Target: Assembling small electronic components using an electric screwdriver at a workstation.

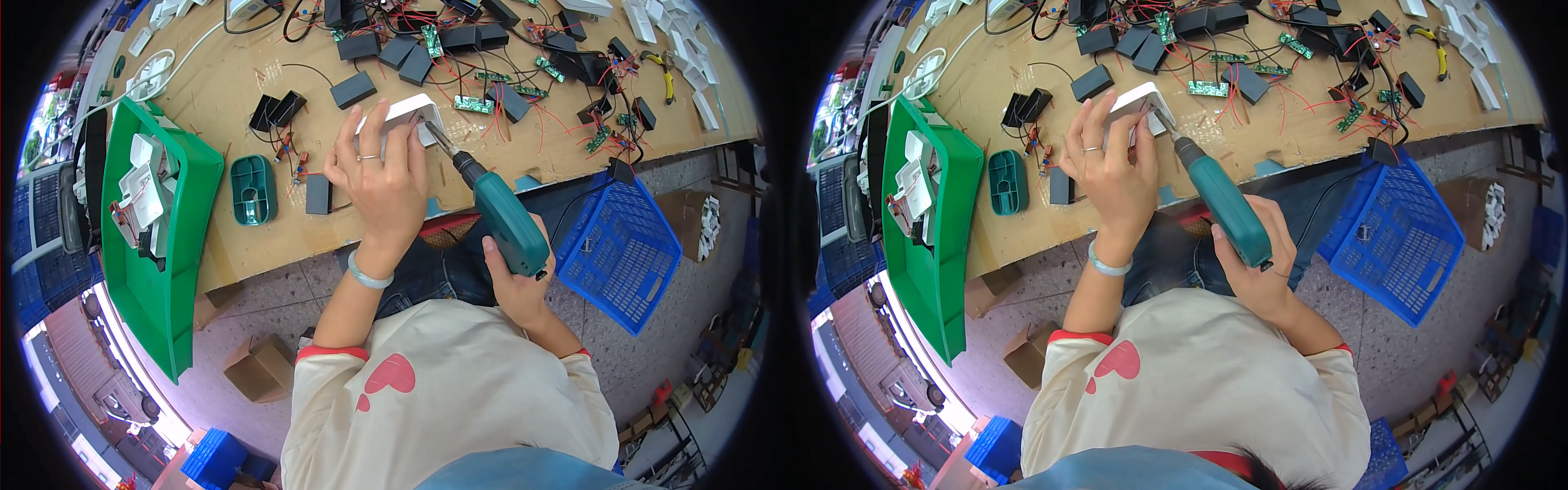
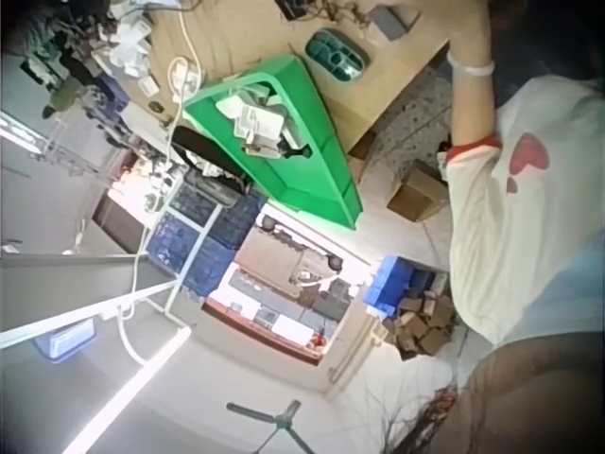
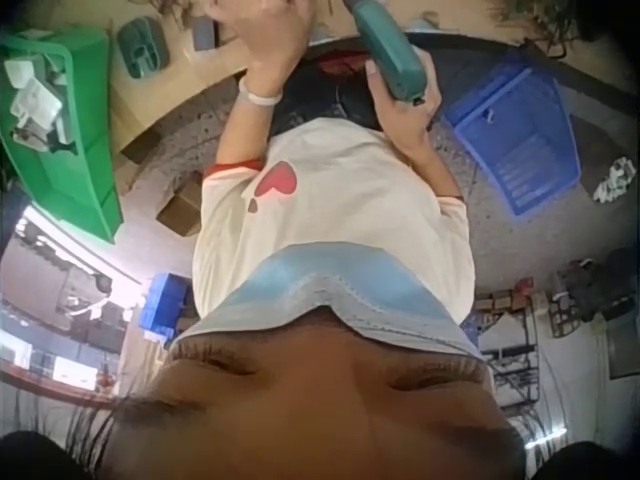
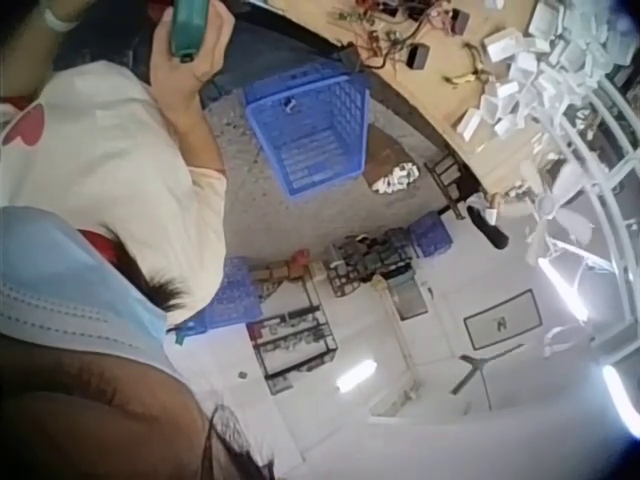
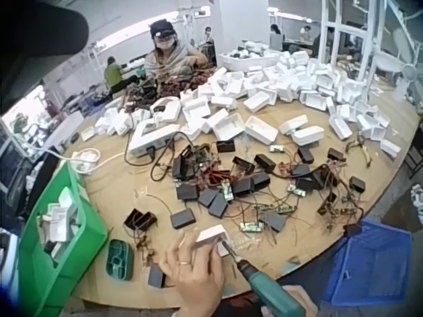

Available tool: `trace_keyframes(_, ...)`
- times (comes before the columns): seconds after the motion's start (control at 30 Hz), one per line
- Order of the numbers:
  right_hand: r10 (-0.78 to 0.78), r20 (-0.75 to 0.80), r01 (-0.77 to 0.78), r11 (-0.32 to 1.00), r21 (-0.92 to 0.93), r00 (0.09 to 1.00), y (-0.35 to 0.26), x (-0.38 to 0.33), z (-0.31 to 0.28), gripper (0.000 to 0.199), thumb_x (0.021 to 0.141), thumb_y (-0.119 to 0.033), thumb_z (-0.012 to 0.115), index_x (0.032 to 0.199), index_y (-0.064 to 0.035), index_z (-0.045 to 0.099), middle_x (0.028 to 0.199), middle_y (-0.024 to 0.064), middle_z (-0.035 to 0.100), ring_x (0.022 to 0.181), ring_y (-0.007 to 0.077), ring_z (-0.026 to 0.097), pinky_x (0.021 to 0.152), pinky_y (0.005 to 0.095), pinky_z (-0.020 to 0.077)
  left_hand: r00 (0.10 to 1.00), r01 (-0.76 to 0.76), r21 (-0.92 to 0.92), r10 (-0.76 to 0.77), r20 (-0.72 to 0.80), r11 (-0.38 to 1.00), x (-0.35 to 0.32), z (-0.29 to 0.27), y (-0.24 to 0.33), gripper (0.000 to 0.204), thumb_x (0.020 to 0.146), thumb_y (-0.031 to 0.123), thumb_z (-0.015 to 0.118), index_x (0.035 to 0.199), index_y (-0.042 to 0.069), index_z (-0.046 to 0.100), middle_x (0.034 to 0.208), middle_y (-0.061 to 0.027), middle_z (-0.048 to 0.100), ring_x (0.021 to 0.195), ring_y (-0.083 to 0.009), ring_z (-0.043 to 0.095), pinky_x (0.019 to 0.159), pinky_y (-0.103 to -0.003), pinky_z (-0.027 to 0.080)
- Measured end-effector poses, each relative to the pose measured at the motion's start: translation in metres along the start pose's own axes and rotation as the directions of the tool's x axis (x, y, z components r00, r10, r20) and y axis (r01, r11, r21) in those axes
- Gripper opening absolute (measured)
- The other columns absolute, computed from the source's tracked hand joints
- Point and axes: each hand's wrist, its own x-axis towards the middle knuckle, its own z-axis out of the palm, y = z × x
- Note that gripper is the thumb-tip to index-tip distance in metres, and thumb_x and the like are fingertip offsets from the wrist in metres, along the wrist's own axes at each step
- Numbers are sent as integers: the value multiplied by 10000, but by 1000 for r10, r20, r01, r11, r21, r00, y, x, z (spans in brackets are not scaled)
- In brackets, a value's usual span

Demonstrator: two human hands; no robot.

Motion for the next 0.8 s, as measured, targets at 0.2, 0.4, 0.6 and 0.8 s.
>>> trace_keyframes(0.2, -16, 2, 16, 1000, -6, 1000, 1, 1, 0, 276, 868, 40, 767, 1126, 59, 671, 1122, 181, 677, 983, 282, 662, 853, 350, 538, 1000, 0, 2, 0, 5, 1000, 0, 0, 0, 76, 871, 153, 776, 897, 101, 728, 1361, -42, 645, 1337, -343, 524, 1015, -542, 328)
trace_keyframes(0.4, -22, 13, 22, 1000, -7, 1000, 2, 1, 0, 258, 892, 31, 748, 1132, 56, 655, 1078, 124, 633, 931, 207, 615, 813, 303, 504, 1000, -4, 6, 4, 12, 1000, 0, 0, 0, 69, 868, 150, 772, 897, 103, 731, 1373, -38, 638, 1347, -340, 516, 1006, -544, 327)
trace_keyframes(0.6, -44, 59, 46, 998, -38, 997, 3, 2, -2, 232, 926, 18, 719, 1136, 56, 629, 1021, 66, 568, 860, 131, 550, 759, 261, 461, 1000, -2, 10, 1, 10, 1000, 0, 0, 0, 73, 864, 151, 773, 892, 97, 732, 1368, -36, 641, 1347, -336, 518, 1004, -549, 325)
trace_keyframes(0.8, 27, 13, -27, 1000, 1, 1000, -2, 2, 1, 230, 873, 39, 748, 1087, 40, 663, 1074, 161, 650, 946, 275, 642, 816, 342, 526, 1000, -7, 3, 7, -4, 1000, 0, 2, -1, 72, 860, 150, 774, 886, 98, 731, 1364, -31, 644, 1342, -336, 523, 1001, -546, 326)
